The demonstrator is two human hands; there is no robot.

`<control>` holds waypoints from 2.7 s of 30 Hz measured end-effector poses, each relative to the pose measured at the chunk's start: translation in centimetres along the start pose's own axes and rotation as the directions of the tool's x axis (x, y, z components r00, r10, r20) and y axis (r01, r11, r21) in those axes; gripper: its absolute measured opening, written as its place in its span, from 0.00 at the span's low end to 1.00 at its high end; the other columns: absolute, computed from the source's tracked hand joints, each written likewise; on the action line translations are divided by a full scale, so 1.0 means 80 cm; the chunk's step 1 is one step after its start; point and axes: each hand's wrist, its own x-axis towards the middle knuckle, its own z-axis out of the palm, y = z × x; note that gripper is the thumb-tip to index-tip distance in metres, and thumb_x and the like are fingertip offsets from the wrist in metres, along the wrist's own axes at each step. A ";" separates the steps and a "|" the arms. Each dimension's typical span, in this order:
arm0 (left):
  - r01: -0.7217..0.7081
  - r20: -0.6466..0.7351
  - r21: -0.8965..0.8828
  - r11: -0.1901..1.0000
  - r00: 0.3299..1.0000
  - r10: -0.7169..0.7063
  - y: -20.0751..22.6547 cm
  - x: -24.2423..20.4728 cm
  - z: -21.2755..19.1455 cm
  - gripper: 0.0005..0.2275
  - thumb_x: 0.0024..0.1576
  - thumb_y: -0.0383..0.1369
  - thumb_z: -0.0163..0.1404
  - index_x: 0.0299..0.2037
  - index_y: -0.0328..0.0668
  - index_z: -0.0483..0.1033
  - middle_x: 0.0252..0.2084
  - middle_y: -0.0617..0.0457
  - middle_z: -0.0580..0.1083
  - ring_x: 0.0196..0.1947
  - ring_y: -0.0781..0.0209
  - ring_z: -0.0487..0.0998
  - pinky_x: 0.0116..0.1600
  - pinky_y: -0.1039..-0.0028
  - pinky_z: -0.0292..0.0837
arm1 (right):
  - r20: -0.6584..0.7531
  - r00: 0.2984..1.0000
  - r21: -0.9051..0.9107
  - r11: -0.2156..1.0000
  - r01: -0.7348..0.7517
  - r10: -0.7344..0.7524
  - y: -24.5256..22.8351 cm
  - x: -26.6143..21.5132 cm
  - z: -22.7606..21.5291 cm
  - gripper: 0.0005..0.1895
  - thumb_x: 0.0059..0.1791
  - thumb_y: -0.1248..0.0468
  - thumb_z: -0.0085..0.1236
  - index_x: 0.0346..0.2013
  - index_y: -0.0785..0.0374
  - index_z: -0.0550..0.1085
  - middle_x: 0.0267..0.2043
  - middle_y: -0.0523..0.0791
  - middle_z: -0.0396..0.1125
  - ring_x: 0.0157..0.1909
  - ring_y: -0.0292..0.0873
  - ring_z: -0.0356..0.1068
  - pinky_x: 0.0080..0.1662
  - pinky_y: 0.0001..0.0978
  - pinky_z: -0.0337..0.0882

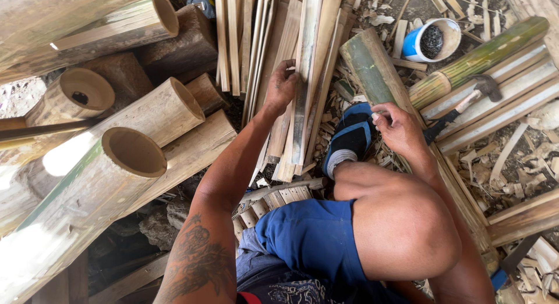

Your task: The person assembles a bamboo frame by placing thin bamboo strips into a larger frame and securing them with a hammer and nails. The person repeatedly picks up strips, aligns them, and hammers them into place.

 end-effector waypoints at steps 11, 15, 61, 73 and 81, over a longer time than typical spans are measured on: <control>-0.828 0.827 0.560 -0.015 0.560 -0.041 0.161 -0.034 0.208 0.32 0.60 0.50 0.51 0.73 0.53 0.57 0.62 0.42 0.64 0.58 0.46 0.70 0.58 0.55 0.72 | -0.817 0.555 -0.240 0.967 -0.082 -0.156 0.094 -0.102 -0.044 0.14 0.61 0.72 0.57 0.61 0.67 0.68 0.52 0.55 0.66 0.56 0.59 0.70 0.56 0.49 0.72; -0.918 0.998 -0.036 -0.394 -0.011 -0.065 0.186 -0.033 0.335 0.29 0.57 0.45 0.55 0.70 0.60 0.63 0.62 0.50 0.64 0.67 0.48 0.60 0.69 0.43 0.55 | -0.707 0.701 -0.109 0.965 -0.239 0.093 0.155 -0.156 -0.018 0.16 0.58 0.65 0.53 0.60 0.66 0.68 0.43 0.53 0.68 0.45 0.56 0.70 0.47 0.54 0.69; -0.795 0.715 -0.598 -0.105 -0.470 -0.518 0.026 -0.041 0.621 0.36 0.50 0.51 0.61 0.71 0.78 0.59 0.76 0.59 0.55 0.78 0.51 0.43 0.77 0.47 0.35 | -0.163 0.489 0.890 0.341 -0.301 0.857 0.251 -0.194 0.109 0.28 0.54 0.44 0.55 0.25 0.66 0.78 0.15 0.38 0.57 0.17 0.32 0.50 0.22 0.32 0.50; -0.786 0.738 -0.613 -0.081 -0.533 -0.413 0.004 -0.025 0.620 0.34 0.49 0.53 0.61 0.68 0.76 0.64 0.73 0.59 0.60 0.76 0.50 0.49 0.77 0.45 0.39 | -0.115 0.488 0.882 0.315 -0.351 0.865 0.259 -0.200 0.117 0.34 0.53 0.40 0.56 0.19 0.68 0.72 0.14 0.36 0.54 0.18 0.31 0.49 0.22 0.31 0.50; -0.779 0.745 -0.624 -0.064 -0.569 -0.348 0.001 -0.020 0.619 0.34 0.47 0.53 0.63 0.67 0.75 0.67 0.72 0.61 0.63 0.76 0.50 0.51 0.76 0.44 0.43 | -0.135 0.513 0.893 0.329 -0.308 0.848 0.258 -0.200 0.117 0.32 0.53 0.41 0.55 0.23 0.67 0.77 0.15 0.35 0.55 0.19 0.30 0.49 0.22 0.31 0.50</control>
